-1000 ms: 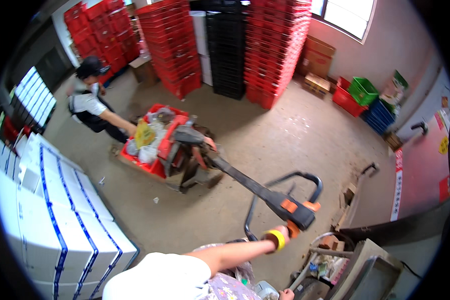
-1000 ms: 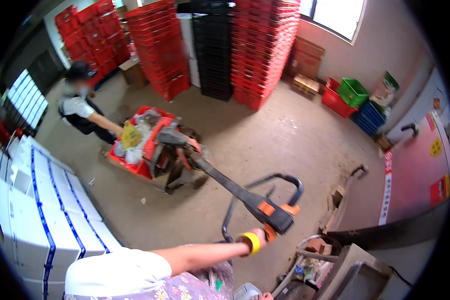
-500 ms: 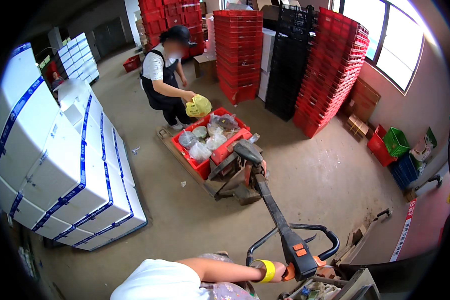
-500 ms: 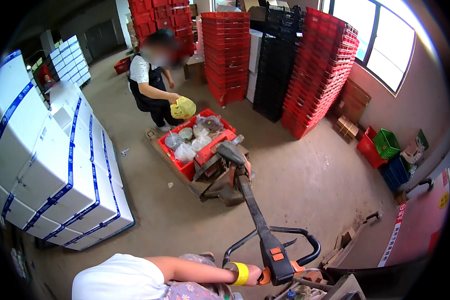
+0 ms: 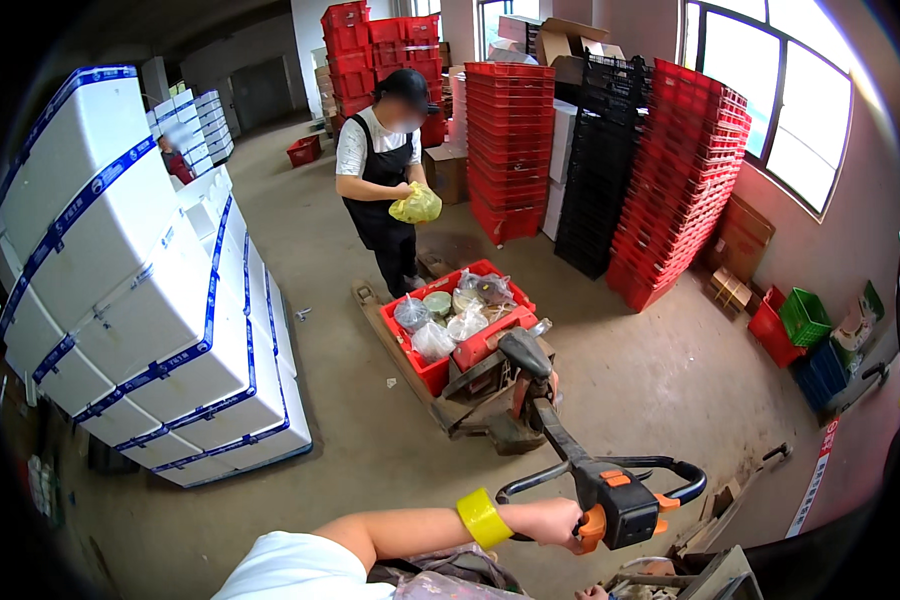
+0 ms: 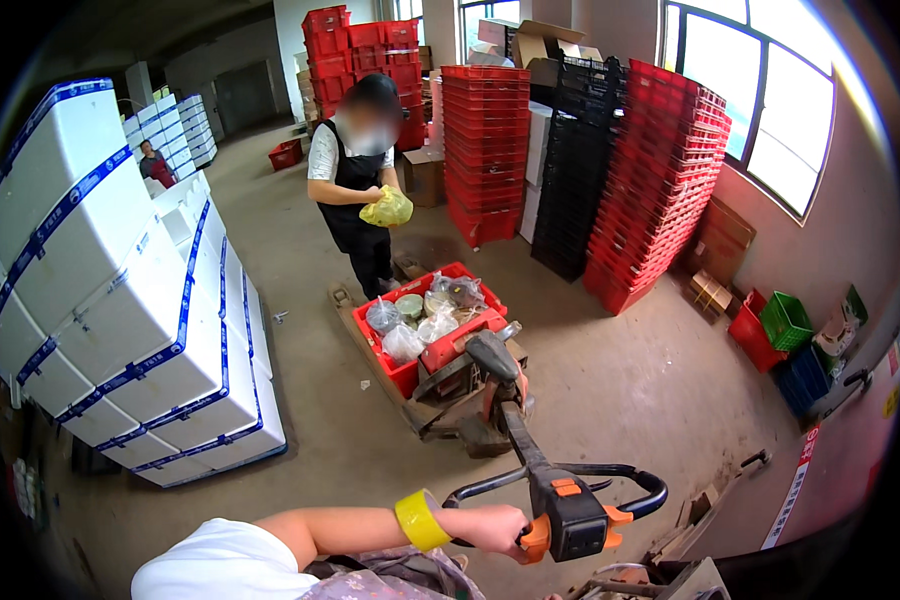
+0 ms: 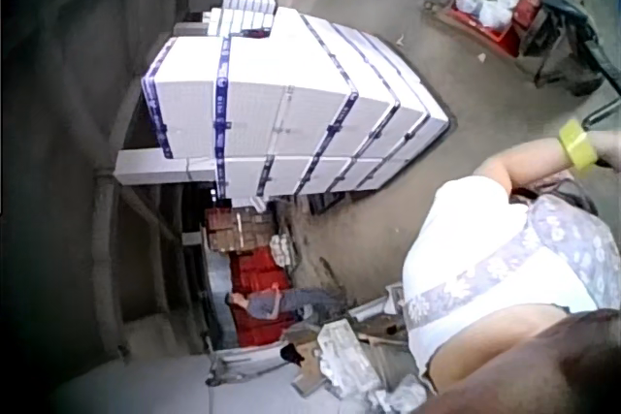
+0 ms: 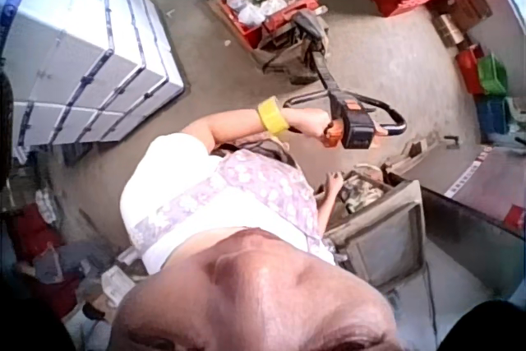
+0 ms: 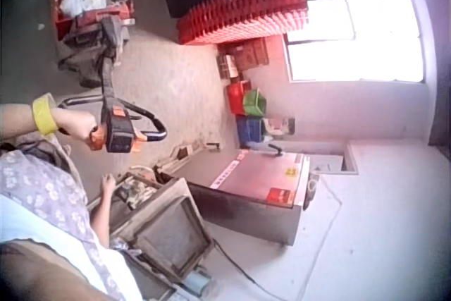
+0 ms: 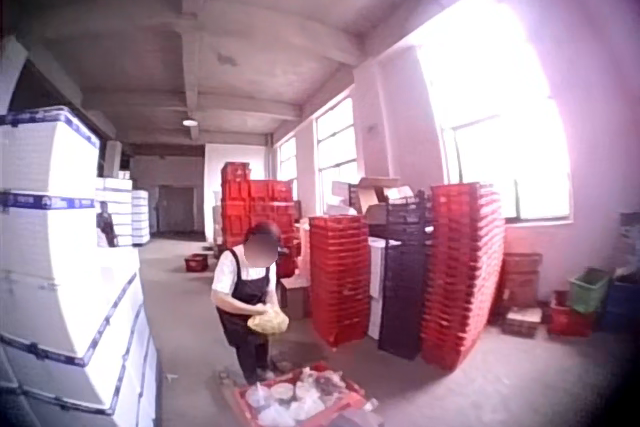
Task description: The person moves a red crate of packaged food items using a pallet jack, then opens a commercial refrigerator and places the items inside. They transfer additional packaged food from trays on a counter into the refrigerator, organizing them on shelves.
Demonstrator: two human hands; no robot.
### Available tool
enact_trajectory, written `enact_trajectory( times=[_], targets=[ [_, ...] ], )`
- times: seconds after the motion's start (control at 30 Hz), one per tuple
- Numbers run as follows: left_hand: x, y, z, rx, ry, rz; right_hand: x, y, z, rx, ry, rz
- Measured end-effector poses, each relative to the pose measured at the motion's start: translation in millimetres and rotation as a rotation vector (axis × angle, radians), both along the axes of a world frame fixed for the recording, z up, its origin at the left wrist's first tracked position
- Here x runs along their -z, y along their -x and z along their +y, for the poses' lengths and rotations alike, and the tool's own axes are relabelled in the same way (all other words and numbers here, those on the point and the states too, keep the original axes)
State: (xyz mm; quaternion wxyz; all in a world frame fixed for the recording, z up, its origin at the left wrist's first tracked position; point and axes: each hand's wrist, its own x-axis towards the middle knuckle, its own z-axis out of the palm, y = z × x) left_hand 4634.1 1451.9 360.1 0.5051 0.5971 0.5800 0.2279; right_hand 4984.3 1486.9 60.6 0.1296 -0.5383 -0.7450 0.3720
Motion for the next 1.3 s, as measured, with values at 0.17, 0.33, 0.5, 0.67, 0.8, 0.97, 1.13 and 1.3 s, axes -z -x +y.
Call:
enact_trajectory(
  times=[0.17, 0.33, 0.5, 0.67, 0.8, 0.97, 1.13, 1.3],
  targets=[
    [-33, 10, -10, -0.005, 0.108, -0.116, -16, 18, 19, -0.052, -0.028, 0.044],
    [-48, 25, -21, 0.053, 0.111, -0.112, -8, 18, 17, -0.106, -0.038, 0.036],
    [-46, 24, -18, 0.038, 0.105, -0.101, 33, 6, 9, -0.113, -0.015, 0.103],
    [-51, 24, -20, 0.027, 0.113, -0.099, 11, 16, 6, -0.160, -0.003, 0.045],
    [-59, 24, -21, 0.018, 0.130, -0.080, -16, 28, 6, -0.024, 0.128, -0.022],
    [-58, 23, -19, 0.013, 0.132, -0.079, -37, 41, 3, -0.012, 0.166, -0.041],
    [-55, 22, -19, 0.012, 0.147, -0.079, -34, 43, -2, 0.006, 0.175, -0.040],
    [-52, 23, -19, 0.014, 0.156, -0.087, -46, 47, -8, 0.000, 0.224, -0.043]
  ],
)
